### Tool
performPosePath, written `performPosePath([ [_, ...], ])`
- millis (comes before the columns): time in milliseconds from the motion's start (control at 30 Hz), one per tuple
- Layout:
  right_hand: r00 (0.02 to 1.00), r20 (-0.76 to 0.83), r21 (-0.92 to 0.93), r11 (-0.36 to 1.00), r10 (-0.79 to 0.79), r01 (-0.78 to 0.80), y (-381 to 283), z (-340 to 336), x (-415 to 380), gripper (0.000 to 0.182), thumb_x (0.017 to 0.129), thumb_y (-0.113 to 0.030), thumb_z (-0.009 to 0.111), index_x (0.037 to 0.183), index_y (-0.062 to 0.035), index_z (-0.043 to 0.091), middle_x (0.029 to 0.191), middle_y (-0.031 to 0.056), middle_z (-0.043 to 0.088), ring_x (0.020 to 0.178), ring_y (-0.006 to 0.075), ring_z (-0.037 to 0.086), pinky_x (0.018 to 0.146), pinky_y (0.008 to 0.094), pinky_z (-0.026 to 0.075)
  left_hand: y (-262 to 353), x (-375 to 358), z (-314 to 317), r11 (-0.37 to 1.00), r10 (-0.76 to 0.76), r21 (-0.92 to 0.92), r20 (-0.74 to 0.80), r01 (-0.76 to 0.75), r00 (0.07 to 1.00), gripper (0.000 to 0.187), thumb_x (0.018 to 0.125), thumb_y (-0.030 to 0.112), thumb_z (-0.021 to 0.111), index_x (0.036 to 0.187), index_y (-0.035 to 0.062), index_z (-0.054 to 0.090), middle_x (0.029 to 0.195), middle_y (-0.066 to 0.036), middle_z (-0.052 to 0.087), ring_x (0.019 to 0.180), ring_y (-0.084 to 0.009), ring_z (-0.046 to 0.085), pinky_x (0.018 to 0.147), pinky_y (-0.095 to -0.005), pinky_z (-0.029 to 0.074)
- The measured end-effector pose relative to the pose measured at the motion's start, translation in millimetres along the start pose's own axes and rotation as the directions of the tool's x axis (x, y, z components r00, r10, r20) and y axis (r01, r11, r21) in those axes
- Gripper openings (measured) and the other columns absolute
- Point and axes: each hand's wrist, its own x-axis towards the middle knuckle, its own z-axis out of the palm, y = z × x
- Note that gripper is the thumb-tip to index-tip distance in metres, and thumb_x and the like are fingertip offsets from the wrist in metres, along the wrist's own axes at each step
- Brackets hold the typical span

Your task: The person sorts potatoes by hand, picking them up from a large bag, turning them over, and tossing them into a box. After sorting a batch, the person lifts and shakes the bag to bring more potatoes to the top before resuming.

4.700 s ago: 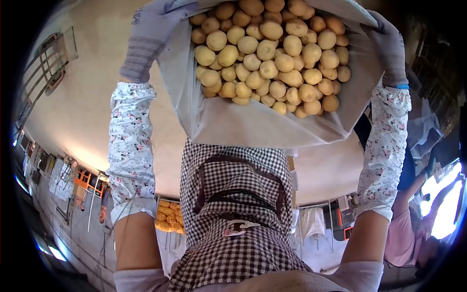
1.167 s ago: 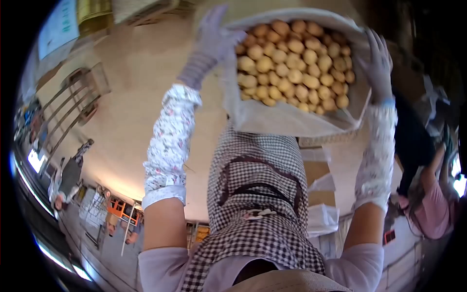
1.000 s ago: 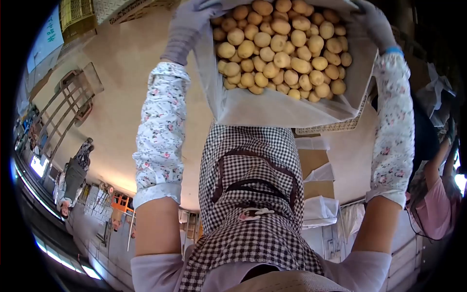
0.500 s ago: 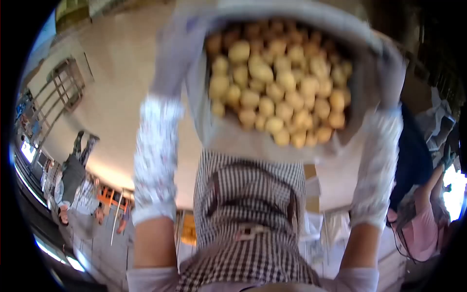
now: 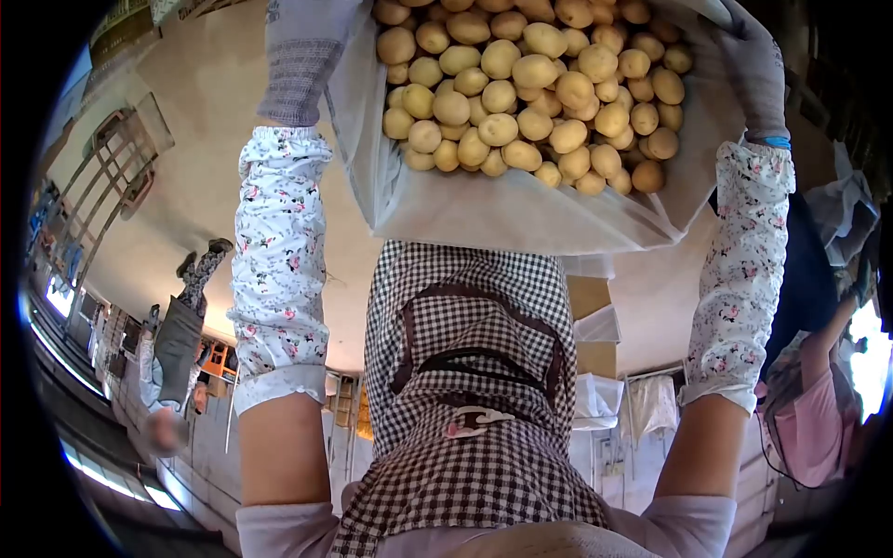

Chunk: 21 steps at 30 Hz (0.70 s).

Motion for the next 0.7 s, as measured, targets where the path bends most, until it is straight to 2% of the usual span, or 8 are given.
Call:
performPosePath([
  [100,0.999,-0.042,0.015,1.000,0.026,-0.025,-3,2,-1,0.018,0.082,-0.004,0.073,0.100,-0.0022,0.070,0.083,0.0074,0.072,0.080,0.0146,0.067,0.076,0.0321,0.052,7,2,0,0.985,0.067,0.162,-0.011,-0.065,0.998,0.024,0.087,0.003,0.066,0.110,-0.0020,0.071,0.094,-0.004,0.074,0.087,-0.0106,0.066,0.079,-0.0268,0.053],
  [300,0.992,-0.126,-0.056,0.998,-0.011,0.004,40,16,2,0.028,0.080,0.002,0.069,0.108,-0.0018,0.070,0.095,0.0093,0.072,0.094,0.0206,0.068,0.085,0.0324,0.052,14,1,7,0.994,0.089,0.066,-0.027,-0.087,0.996,0.021,0.088,0.004,0.067,0.108,-0.0016,0.072,0.091,-0.003,0.073,0.085,-0.0102,0.065,0.078,-0.0270,0.053],
  [333,0.936,-0.335,0.354,0.935,0.113,0.014,109,37,14,0.032,0.080,0.004,0.067,0.112,-0.0022,0.069,0.100,0.0098,0.071,0.100,0.0231,0.067,0.087,0.0323,0.052,13,2,8,0.994,0.086,0.067,-0.026,-0.084,0.996,0.021,0.088,0.004,0.067,0.108,-0.0016,0.072,0.091,-0.003,0.073,0.085,-0.0102,0.065,0.078,-0.0270,0.053],
  [400,0.875,-0.409,0.021,0.956,-0.258,0.292,-5,20,-13,0.045,0.079,0.010,0.057,0.120,-0.0036,0.067,0.110,0.0103,0.068,0.113,0.0277,0.065,0.093,0.0333,0.052,9,4,6,1.000,-0.013,0.012,0.020,0.013,1.000,0.018,0.089,0.003,0.067,0.105,-0.0005,0.072,0.090,-0.002,0.073,0.084,-0.0092,0.065,0.077,-0.0261,0.053],
  [500,0.956,-0.187,-0.085,0.973,-0.227,0.215,-41,32,-41,0.034,0.088,-0.003,0.058,0.121,-0.0052,0.067,0.107,0.0121,0.071,0.103,0.0276,0.068,0.089,0.0338,0.053,3,7,10,1.000,-0.009,0.020,0.001,0.009,1.000,0.015,0.089,0.002,0.068,0.104,-0.0003,0.072,0.090,-0.002,0.072,0.083,-0.0084,0.065,0.076,-0.0251,0.053],
  [567,0.989,-0.070,-0.031,0.992,-0.127,0.125,-1,79,-41,0.024,0.095,-0.027,0.064,0.110,-0.0109,0.073,0.100,0.0116,0.071,0.092,0.0288,0.069,0.084,0.0371,0.053,-6,10,13,0.999,0.015,-0.042,0.011,-0.014,1.000,0.016,0.089,0.001,0.068,0.104,-0.0008,0.072,0.090,-0.002,0.072,0.084,-0.0083,0.065,0.076,-0.0249,0.053],
  [600,0.988,0.065,0.003,0.990,0.137,-0.138,7,96,-44,0.029,0.094,-0.035,0.064,0.112,-0.0133,0.073,0.104,0.0104,0.071,0.096,0.0300,0.068,0.086,0.0382,0.053,-8,11,13,0.994,0.039,-0.105,0.018,-0.037,0.999,0.016,0.088,0.001,0.068,0.104,-0.0012,0.071,0.090,-0.002,0.072,0.084,-0.0082,0.065,0.076,-0.0248,0.053],
  [700,0.994,0.092,-0.209,0.977,0.055,-0.034,5,130,-60,0.034,0.090,-0.043,0.064,0.108,-0.0155,0.074,0.119,0.0085,0.068,0.108,0.0317,0.065,0.093,0.0450,0.051,-2,11,12,0.996,0.008,-0.088,0.029,-0.005,1.000,0.017,0.088,-0.001,0.067,0.105,-0.0023,0.071,0.091,-0.002,0.072,0.085,-0.0086,0.065,0.077,-0.0249,0.053],
])
